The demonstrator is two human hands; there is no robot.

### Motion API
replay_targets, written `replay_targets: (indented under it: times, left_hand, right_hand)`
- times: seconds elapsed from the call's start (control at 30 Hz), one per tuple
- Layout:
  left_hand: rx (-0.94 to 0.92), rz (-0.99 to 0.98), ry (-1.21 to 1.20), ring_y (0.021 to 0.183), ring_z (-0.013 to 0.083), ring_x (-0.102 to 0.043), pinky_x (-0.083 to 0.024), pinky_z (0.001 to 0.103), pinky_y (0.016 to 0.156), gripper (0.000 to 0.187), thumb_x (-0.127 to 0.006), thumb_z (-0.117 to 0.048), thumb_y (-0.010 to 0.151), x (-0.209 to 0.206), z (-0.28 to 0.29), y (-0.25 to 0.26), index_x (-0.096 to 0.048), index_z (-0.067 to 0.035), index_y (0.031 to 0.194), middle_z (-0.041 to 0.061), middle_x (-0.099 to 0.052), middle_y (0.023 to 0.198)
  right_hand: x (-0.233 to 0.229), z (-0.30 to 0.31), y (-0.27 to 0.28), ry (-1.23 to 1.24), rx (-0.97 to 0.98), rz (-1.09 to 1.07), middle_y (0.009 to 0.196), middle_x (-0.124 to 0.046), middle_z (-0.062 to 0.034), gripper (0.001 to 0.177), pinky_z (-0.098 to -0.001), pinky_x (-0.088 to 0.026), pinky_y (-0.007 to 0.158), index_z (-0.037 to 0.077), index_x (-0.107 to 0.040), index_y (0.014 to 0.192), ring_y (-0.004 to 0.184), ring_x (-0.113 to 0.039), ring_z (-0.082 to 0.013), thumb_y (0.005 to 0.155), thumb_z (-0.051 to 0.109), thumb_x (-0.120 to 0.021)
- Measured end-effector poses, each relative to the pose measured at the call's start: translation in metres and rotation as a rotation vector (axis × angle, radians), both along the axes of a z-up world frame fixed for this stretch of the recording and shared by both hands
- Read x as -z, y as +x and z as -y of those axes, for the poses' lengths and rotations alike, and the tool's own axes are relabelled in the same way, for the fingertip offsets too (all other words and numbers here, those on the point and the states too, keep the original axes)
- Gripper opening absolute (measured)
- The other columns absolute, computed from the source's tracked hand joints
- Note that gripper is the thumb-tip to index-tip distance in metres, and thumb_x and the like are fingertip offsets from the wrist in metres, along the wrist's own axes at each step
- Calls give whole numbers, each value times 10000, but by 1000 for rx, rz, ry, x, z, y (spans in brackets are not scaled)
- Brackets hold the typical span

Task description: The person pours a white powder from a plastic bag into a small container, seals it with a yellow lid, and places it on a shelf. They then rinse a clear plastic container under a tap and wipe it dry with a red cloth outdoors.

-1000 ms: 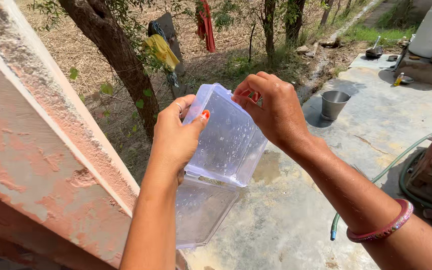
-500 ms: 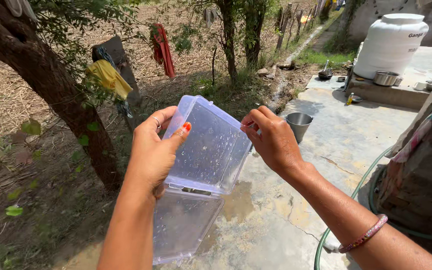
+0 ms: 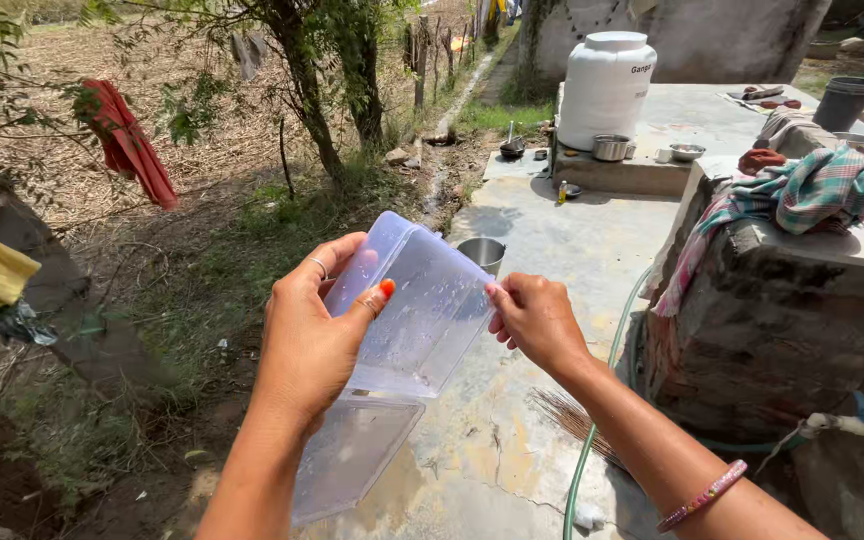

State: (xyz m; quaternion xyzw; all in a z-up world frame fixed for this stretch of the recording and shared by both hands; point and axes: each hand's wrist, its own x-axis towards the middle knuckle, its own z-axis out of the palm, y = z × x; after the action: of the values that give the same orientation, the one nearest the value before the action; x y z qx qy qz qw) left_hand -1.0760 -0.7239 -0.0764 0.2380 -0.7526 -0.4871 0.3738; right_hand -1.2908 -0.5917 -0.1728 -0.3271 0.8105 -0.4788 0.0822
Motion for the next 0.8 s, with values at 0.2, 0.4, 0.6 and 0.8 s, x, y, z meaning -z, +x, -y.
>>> replay_targets:
  times: [0.2, 0.4, 0.6, 0.8]
  left_hand:
    - [197, 76, 41, 942, 134, -735, -581, 303, 836, 535, -846, -173, 745, 6, 11, -88, -687, -80, 1247, 75, -801, 1055]
    - [416, 94, 30, 927, 134, -749, -588, 309, 826, 466, -814, -233, 782, 15, 29, -183, -694, -65, 1200, 63, -806, 1047]
    - [323, 83, -134, 879, 165, -747, -581, 318, 809, 461, -837, -256, 771, 18, 28, -266, -703, -48, 1160, 90, -804, 982]
    - [326, 9, -252, 870, 166, -754, -584, 329, 796, 480, -853, -303, 769, 15, 31, -349, -704, -28, 1134, 102, -786, 977]
  right_hand:
    - [-8, -12, -92, -40, 89, 49, 612, -707, -106, 356, -307, -556, 438, -24, -699, 817, 488, -667, -153, 1000, 269, -613]
    - [-19, -35, -196, -134, 132, 97, 652, -719, -125, 341, -311, -587, 478, -41, -694, 826, 520, -680, -158, 978, 262, -661]
    - [-16, -69, -261, -286, 81, 176, 792, -778, -120, 225, -292, -654, 614, -31, -726, 918, 674, -762, -155, 904, 193, -715]
    - [-15, -101, -295, -31, 262, 31, 753, -778, -129, 262, -298, -620, 566, -34, -746, 908, 643, -758, -173, 950, 219, -690]
